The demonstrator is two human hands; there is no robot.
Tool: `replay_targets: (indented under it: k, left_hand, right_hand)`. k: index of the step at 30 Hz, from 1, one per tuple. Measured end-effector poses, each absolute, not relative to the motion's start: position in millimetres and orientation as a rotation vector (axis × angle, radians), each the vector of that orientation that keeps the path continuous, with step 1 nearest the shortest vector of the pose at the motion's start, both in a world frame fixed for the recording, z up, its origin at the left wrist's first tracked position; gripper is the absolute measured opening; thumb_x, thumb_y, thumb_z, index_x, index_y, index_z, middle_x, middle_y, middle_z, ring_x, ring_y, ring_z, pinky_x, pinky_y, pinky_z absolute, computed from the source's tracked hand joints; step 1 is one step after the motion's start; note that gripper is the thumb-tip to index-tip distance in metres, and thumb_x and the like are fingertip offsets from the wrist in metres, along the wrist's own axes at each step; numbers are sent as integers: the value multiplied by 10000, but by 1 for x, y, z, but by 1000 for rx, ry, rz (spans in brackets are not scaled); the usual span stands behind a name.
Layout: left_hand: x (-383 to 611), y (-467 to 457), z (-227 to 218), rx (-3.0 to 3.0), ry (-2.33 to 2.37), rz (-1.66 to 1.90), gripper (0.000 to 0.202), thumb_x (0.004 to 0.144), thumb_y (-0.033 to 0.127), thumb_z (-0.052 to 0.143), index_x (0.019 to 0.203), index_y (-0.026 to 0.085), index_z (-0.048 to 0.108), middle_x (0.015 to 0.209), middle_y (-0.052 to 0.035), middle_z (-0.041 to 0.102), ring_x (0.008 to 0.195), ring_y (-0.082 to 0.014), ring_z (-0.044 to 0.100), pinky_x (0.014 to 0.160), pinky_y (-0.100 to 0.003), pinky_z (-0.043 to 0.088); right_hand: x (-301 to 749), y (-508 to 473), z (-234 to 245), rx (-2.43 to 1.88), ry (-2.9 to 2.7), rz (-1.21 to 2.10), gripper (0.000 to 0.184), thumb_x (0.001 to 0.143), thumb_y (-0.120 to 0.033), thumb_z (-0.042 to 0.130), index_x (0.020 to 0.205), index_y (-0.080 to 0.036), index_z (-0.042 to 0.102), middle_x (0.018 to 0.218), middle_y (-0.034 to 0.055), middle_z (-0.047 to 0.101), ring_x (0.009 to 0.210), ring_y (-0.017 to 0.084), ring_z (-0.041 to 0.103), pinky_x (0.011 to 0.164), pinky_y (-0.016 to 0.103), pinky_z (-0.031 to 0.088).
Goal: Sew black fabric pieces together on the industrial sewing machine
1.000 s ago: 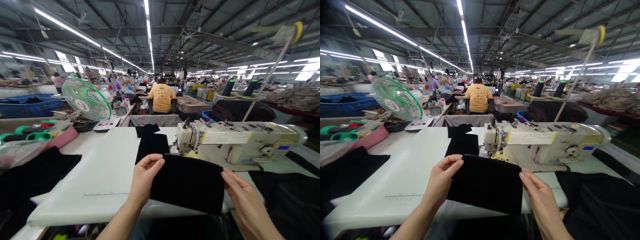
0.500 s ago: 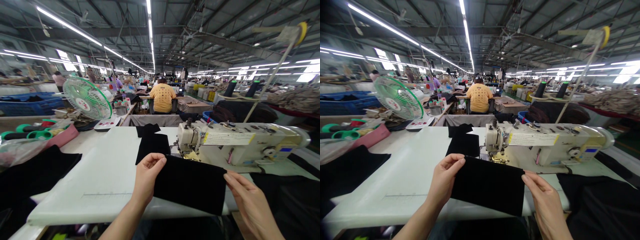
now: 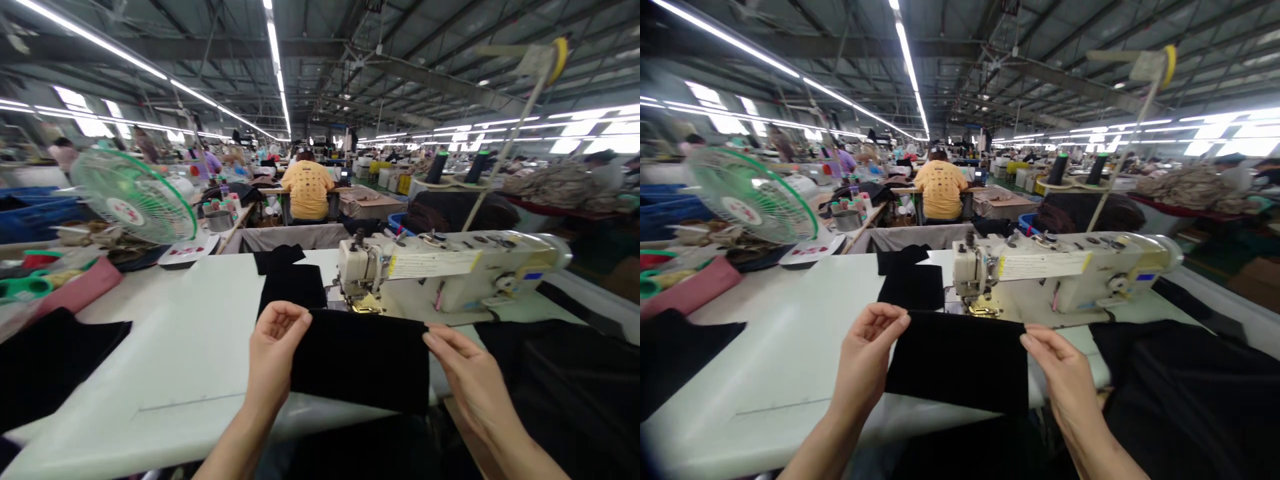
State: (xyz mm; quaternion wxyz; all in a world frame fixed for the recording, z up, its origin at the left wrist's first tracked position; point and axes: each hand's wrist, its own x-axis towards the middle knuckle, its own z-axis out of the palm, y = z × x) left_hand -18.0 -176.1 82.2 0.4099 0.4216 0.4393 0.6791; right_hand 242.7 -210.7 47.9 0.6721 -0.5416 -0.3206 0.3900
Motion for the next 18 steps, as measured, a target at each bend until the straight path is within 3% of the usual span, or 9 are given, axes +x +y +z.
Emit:
replay_targets:
  k: [7,18]
  left_hand:
    - [-20,-171,88,832,1156,1634,298,491,191,864,650,210,612,767,67,679,769,-84,583,692,-119,486]
    - [-31,-172,73,976,1149,1648,234,606,230,845,659,229,617,815,64,704,793,-94,609,708,-113,537]
  right_hand:
    - [240,-210,59,-1144,-794,931,245,615,-375,872,745,-199,762,747,11,719,705,143,604,697,258,486]
    - [241,-210,57,-1051,-799,994,226,643,-351,854,727,-194,716,782,7,682,716,125,558,683,239,438]
